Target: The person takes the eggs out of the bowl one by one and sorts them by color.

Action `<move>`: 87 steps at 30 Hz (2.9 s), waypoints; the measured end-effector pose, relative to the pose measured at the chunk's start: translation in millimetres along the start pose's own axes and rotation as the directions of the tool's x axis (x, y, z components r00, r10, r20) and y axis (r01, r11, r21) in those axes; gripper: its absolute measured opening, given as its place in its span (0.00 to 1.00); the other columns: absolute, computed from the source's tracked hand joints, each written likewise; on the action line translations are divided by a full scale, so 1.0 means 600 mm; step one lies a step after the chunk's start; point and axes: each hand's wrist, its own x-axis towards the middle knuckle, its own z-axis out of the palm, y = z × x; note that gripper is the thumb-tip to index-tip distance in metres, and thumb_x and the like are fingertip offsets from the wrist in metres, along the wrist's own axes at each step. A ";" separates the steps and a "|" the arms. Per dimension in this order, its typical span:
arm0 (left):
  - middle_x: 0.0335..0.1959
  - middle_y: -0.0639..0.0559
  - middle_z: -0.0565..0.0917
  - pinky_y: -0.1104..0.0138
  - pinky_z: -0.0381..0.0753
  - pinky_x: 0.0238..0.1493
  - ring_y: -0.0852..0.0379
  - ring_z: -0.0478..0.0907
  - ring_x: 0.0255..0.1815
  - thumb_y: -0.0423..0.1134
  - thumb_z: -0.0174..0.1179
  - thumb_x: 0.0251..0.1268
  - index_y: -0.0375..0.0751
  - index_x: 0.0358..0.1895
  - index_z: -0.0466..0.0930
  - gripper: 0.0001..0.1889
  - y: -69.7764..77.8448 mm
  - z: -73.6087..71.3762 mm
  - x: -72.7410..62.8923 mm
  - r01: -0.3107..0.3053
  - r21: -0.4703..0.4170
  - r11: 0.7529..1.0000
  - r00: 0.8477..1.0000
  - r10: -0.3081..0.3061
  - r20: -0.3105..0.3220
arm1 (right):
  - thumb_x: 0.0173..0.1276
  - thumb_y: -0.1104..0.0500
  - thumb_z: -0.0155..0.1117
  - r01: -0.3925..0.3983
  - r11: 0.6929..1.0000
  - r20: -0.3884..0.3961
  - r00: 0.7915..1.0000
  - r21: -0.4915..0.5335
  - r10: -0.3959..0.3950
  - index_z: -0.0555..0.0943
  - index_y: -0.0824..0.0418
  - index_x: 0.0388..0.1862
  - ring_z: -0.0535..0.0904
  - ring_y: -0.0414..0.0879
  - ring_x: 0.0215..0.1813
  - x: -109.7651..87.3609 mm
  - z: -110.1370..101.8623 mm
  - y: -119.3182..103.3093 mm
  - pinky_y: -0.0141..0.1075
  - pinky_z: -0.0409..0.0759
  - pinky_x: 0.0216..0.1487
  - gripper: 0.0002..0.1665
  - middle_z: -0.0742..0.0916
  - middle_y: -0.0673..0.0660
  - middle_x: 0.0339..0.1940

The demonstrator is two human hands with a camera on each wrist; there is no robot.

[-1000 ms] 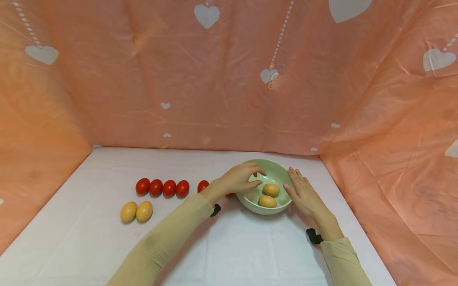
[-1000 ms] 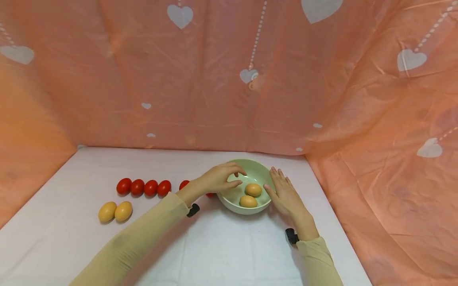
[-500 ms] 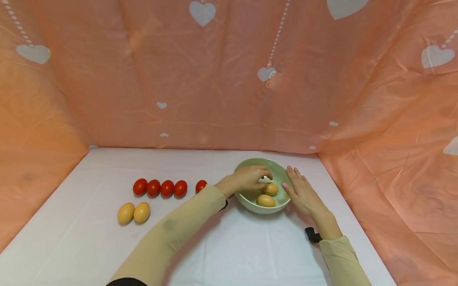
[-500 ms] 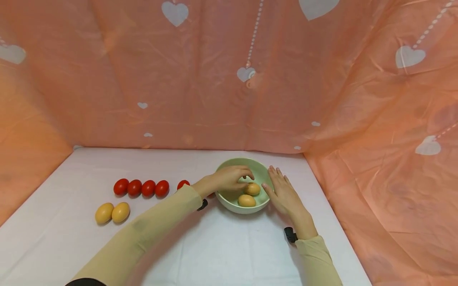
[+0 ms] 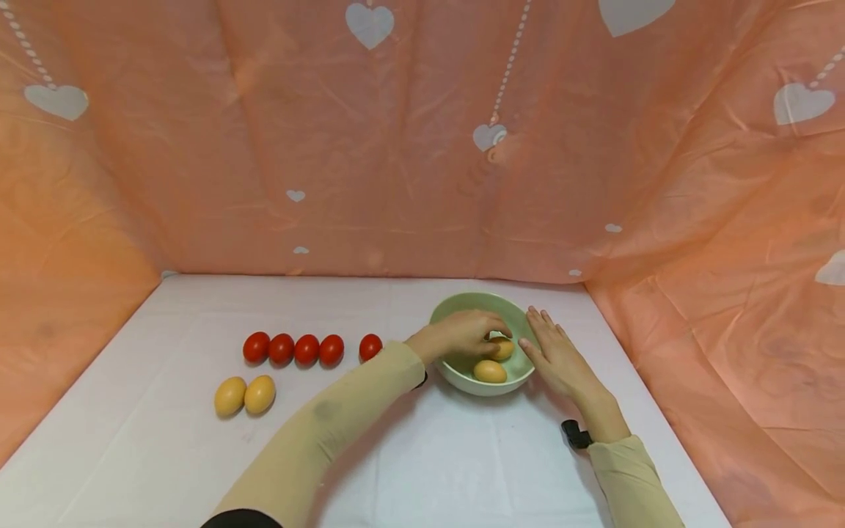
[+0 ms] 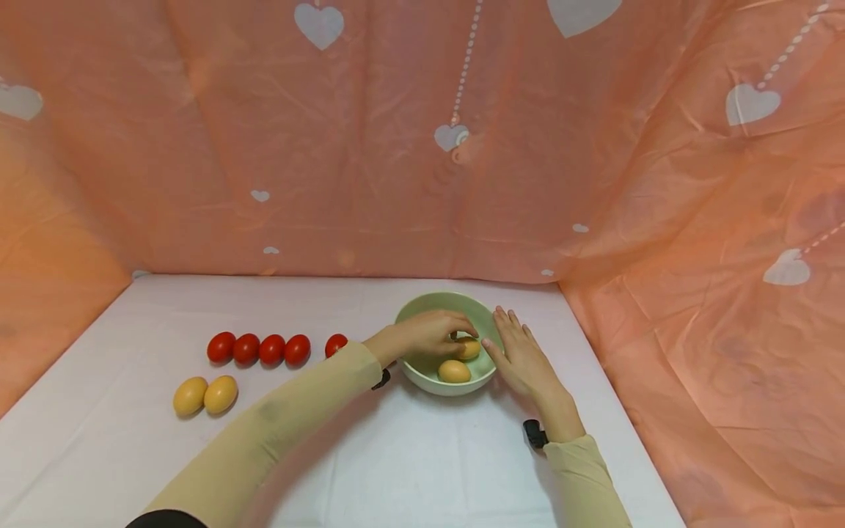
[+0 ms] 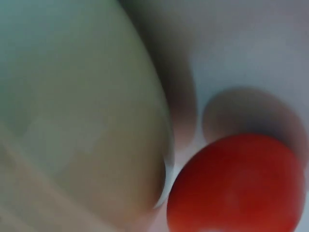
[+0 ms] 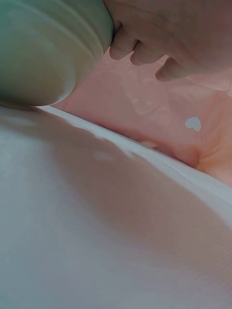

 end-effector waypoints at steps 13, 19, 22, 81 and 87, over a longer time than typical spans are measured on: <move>0.62 0.49 0.81 0.67 0.71 0.70 0.55 0.77 0.65 0.41 0.64 0.75 0.43 0.68 0.80 0.22 -0.008 0.010 0.004 0.047 -0.058 0.997 0.999 -0.046 0.017 | 0.87 0.42 0.42 0.003 1.000 0.001 1.000 -0.004 -0.003 0.53 0.70 0.84 0.46 0.66 0.85 0.000 0.000 0.000 0.64 0.45 0.81 0.42 0.57 0.65 0.86; 0.65 0.49 0.82 0.68 0.70 0.71 0.55 0.76 0.67 0.39 0.66 0.73 0.41 0.68 0.80 0.22 -0.010 0.011 0.004 0.057 -0.086 0.995 0.998 -0.056 0.022 | 0.87 0.43 0.43 0.002 1.000 0.002 1.000 0.005 -0.002 0.53 0.70 0.83 0.46 0.66 0.85 -0.001 0.001 -0.003 0.63 0.45 0.81 0.42 0.57 0.65 0.86; 0.63 0.49 0.82 0.68 0.72 0.69 0.56 0.77 0.65 0.38 0.65 0.73 0.40 0.67 0.80 0.22 -0.009 0.011 0.002 0.065 -0.097 0.993 0.998 -0.063 0.019 | 0.87 0.43 0.43 0.002 1.000 0.001 1.000 0.005 -0.002 0.53 0.70 0.83 0.46 0.66 0.85 -0.002 0.001 -0.004 0.64 0.46 0.81 0.42 0.57 0.65 0.85; 0.66 0.45 0.76 0.59 0.85 0.46 0.53 0.80 0.51 0.36 0.68 0.71 0.37 0.66 0.79 0.23 0.021 -0.023 -0.176 -0.048 -0.335 0.941 0.828 -0.150 -0.541 | 0.86 0.44 0.44 0.014 1.000 -0.012 1.000 -0.010 -0.014 0.53 0.72 0.83 0.47 0.68 0.84 -0.006 0.000 -0.005 0.64 0.46 0.80 0.42 0.58 0.67 0.85; 0.67 0.44 0.77 0.56 0.85 0.48 0.52 0.80 0.53 0.36 0.69 0.70 0.35 0.66 0.78 0.23 0.015 -0.028 -0.208 -0.042 -0.326 0.944 0.800 -0.164 -0.577 | 0.86 0.44 0.44 0.013 1.000 -0.014 1.000 0.001 -0.013 0.53 0.72 0.83 0.47 0.68 0.84 -0.006 -0.002 -0.006 0.65 0.47 0.80 0.42 0.58 0.67 0.85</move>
